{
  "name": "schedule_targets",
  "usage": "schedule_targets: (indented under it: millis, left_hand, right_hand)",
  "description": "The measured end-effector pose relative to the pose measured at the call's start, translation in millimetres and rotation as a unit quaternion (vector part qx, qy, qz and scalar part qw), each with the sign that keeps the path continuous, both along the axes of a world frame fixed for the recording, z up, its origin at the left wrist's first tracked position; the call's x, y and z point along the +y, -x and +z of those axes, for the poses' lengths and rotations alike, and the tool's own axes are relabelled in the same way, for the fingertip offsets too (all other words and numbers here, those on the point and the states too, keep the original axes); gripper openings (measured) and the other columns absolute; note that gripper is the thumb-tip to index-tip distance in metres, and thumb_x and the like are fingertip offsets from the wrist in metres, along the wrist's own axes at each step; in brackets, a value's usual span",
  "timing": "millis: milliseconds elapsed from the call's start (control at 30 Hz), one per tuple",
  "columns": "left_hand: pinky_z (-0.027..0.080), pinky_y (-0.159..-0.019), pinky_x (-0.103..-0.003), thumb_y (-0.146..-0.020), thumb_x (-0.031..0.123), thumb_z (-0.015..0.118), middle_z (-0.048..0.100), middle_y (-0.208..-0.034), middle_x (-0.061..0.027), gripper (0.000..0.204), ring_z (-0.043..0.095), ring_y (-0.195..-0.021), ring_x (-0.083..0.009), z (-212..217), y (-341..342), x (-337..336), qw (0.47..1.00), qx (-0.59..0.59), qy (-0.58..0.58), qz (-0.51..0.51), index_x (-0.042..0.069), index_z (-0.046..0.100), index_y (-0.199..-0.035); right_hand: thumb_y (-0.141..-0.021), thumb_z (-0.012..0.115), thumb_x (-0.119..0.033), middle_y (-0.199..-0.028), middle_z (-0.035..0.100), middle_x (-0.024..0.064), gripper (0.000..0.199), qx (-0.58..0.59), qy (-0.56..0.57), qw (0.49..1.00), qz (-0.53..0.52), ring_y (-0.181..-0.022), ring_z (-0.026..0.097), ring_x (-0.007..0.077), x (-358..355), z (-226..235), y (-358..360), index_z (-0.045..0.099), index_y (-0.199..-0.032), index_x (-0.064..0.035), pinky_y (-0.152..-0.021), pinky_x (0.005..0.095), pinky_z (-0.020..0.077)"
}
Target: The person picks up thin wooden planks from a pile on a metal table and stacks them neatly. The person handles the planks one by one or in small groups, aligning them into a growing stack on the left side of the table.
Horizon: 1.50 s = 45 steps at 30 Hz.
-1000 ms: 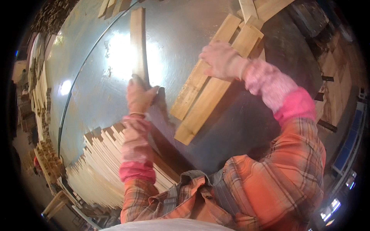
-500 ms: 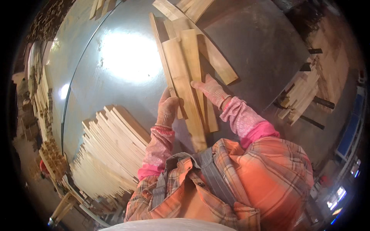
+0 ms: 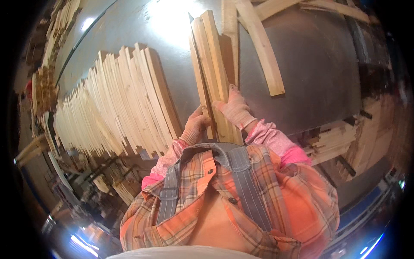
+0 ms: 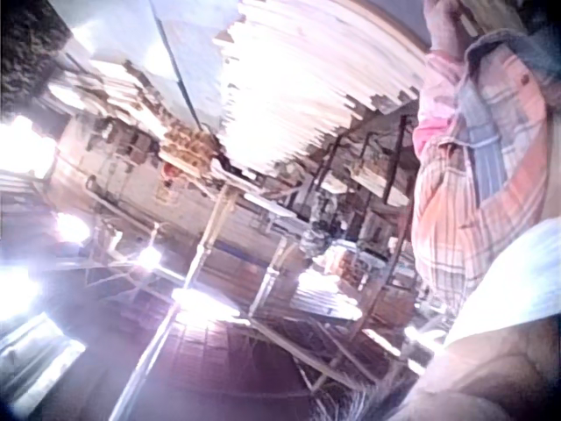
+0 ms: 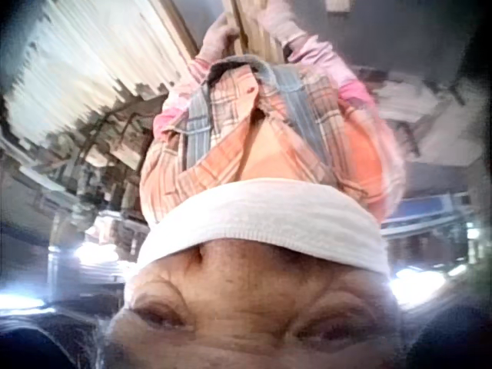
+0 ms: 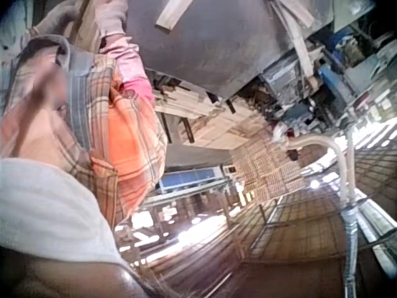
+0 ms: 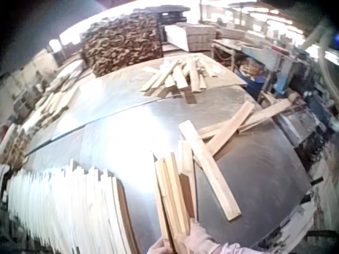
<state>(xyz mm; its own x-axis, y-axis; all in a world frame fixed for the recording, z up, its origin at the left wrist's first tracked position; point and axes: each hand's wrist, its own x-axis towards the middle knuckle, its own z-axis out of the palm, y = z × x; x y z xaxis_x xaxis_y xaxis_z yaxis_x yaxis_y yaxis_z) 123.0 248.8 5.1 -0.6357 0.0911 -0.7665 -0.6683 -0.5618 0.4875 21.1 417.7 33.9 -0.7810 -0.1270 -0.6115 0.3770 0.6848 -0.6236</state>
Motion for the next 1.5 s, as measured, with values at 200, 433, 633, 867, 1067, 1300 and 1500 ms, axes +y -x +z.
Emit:
schedule_targets:
  millis: [200,433,633,867,1067,1300,1500]
  left_hand:
    - [0.053,-0.081,-0.027,-0.077,0.009,0.062,0.069,-0.100,-0.0080,0.060,0.064,-0.090,-0.0147,28.2,1.9,-11.4,0.966,-0.039,0.242,-0.076,0.010,0.059,-0.138]
    - [0.052,-0.098,-0.049,-0.087,0.037,0.063,0.069,-0.117,-0.0264,0.050,0.065,-0.115,-0.0427,53.0,-44.2,-40.1,0.776,-0.103,0.480,-0.396,0.000,0.062,-0.121]
    - [0.053,-0.092,-0.046,-0.092,0.034,0.061,0.071,-0.109,-0.0205,0.034,0.067,-0.106,-0.0394,90.1,-162.5,-62.2,0.824,-0.108,0.498,-0.248,0.009,0.070,-0.113]
    - [0.057,-0.088,-0.037,-0.095,0.021,0.067,0.072,-0.112,-0.0131,0.039,0.070,-0.100,-0.0236,55.2,-241.6,-45.6,0.883,-0.290,0.334,0.157,0.001,0.065,-0.128]
    - [0.060,-0.082,-0.042,-0.095,0.008,0.064,0.069,-0.104,-0.0120,0.011,0.069,-0.096,-0.0283,5.5,-249.1,-39.3,0.861,-0.108,-0.013,0.496,0.006,0.062,-0.105]
    - [0.050,-0.068,-0.035,-0.089,0.010,0.070,0.057,-0.082,-0.0025,0.010,0.058,-0.076,-0.0169,-15.2,-233.7,-39.8,0.843,-0.165,0.132,0.494,0.007,0.062,-0.082]
    - [0.056,-0.082,-0.048,-0.093,0.014,0.066,0.066,-0.102,-0.0134,0.020,0.068,-0.089,-0.0316,21.9,-229.8,-36.3,0.783,-0.145,-0.068,0.601,0.000,0.064,-0.108]
  right_hand:
    - [-0.079,0.081,-0.025,-0.137,0.059,0.0285,0.075,0.052,0.040,0.994,0.093,-0.128,0.058,0.0418,-56.4,-8.4,10.9,0.050,-0.144,-0.0046,-0.109,0.0452,0.0470]
    - [-0.087,0.073,-0.039,-0.132,0.063,0.0269,0.071,0.041,0.000,0.977,0.211,-0.124,0.060,0.0423,-103.9,-37.1,-6.0,0.052,-0.142,0.0013,-0.107,0.0452,0.0477]
    - [-0.091,0.066,-0.038,-0.136,0.061,0.0251,0.065,0.148,-0.046,0.923,0.351,-0.126,0.058,0.0424,-121.5,-31.6,22.1,0.054,-0.143,-0.0021,-0.106,0.0482,0.0470]
    - [-0.093,0.065,-0.042,-0.140,0.059,0.0266,0.063,0.282,0.035,0.878,0.386,-0.129,0.058,0.0416,-247.4,-22.8,139.7,0.057,-0.144,-0.0044,-0.110,0.0471,0.0456]
    - [-0.094,0.060,-0.042,-0.117,0.072,0.0206,0.049,0.359,-0.132,0.797,0.467,-0.108,0.070,0.0407,-357.7,-36.7,172.7,0.062,-0.135,-0.0169,-0.093,0.0524,0.0557]
    - [-0.093,0.060,-0.044,-0.123,0.069,0.0210,0.053,0.366,-0.263,0.723,0.523,-0.113,0.067,0.0410,-376.1,-57.9,162.8,0.062,-0.137,-0.0133,-0.096,0.0512,0.0534]
    - [-0.091,0.065,-0.039,-0.130,0.065,0.0228,0.057,0.370,-0.127,0.762,0.517,-0.119,0.063,0.0399,-357.3,0.1,142.0,0.063,-0.137,-0.0050,-0.102,0.0458,0.0499]
